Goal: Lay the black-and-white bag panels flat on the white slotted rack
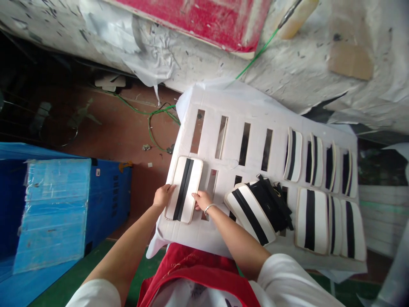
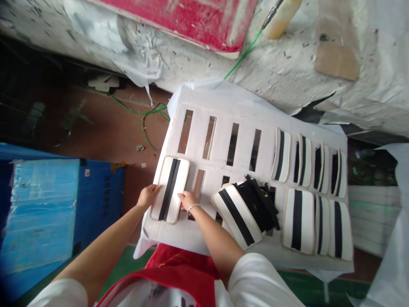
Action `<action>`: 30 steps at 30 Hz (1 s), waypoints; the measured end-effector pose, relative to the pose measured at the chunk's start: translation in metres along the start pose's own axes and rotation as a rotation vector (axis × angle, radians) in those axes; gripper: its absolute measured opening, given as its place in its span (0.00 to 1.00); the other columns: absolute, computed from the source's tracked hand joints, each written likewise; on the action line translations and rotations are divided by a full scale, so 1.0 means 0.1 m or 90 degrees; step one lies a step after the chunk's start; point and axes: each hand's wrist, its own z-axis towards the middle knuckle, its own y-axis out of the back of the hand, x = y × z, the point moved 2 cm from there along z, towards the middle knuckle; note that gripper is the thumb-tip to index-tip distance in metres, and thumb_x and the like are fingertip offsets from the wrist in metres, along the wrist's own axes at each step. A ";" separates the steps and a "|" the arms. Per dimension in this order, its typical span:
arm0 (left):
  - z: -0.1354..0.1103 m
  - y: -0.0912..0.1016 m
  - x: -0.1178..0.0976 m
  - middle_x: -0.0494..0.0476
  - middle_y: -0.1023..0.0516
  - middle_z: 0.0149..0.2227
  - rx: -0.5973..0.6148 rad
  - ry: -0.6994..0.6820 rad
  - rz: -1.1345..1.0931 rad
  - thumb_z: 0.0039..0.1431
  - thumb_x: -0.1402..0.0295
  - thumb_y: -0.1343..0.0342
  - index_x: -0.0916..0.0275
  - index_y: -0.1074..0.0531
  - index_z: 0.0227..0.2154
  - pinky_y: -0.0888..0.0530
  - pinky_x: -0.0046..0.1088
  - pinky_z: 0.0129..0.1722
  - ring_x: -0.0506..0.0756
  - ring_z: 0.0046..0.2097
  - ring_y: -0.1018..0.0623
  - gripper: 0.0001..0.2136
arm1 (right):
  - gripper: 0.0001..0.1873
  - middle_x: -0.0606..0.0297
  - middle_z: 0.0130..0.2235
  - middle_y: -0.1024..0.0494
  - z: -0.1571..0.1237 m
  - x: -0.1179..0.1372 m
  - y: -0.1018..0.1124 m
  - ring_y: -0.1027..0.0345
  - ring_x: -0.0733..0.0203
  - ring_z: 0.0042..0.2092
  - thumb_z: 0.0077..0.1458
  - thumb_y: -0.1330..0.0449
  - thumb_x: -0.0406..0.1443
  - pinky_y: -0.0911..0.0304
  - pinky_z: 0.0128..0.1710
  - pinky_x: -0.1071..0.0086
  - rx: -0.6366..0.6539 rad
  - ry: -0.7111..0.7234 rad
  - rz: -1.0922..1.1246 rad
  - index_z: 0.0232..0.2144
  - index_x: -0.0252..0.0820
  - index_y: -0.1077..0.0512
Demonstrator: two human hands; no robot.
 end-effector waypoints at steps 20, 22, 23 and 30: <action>0.01 -0.17 0.10 0.67 0.25 0.38 0.128 0.199 0.020 0.54 0.43 0.53 0.70 0.31 0.40 0.35 0.30 0.35 0.62 0.41 0.25 0.29 | 0.20 0.56 0.25 0.24 -0.03 0.20 0.12 0.28 0.58 0.28 0.56 0.49 0.46 0.35 0.29 0.69 -0.086 -0.001 -0.341 0.25 0.37 0.29; -0.03 -0.20 0.11 0.66 0.25 0.36 0.101 0.199 0.035 0.54 0.43 0.54 0.69 0.31 0.36 0.35 0.30 0.33 0.62 0.40 0.25 0.29 | 0.16 0.48 0.32 0.23 -0.08 0.35 0.15 0.28 0.49 0.37 0.53 0.44 0.43 0.35 0.37 0.62 -0.114 0.031 -0.423 0.28 0.33 0.27; -0.05 -0.21 0.12 0.66 0.25 0.36 0.089 0.198 0.041 0.54 0.42 0.54 0.68 0.31 0.36 0.36 0.30 0.32 0.62 0.39 0.25 0.29 | 0.14 0.45 0.35 0.24 -0.09 0.44 0.16 0.29 0.45 0.41 0.52 0.43 0.40 0.36 0.40 0.58 -0.131 0.052 -0.457 0.32 0.31 0.27; -0.04 -0.20 0.12 0.65 0.24 0.34 0.060 0.174 0.084 0.53 0.41 0.54 0.67 0.31 0.33 0.36 0.29 0.30 0.62 0.38 0.24 0.29 | 0.33 0.57 0.65 0.52 0.17 1.08 -0.06 0.62 0.51 0.65 0.54 0.43 0.42 0.60 0.62 0.53 -0.171 0.495 -0.665 0.60 0.42 0.46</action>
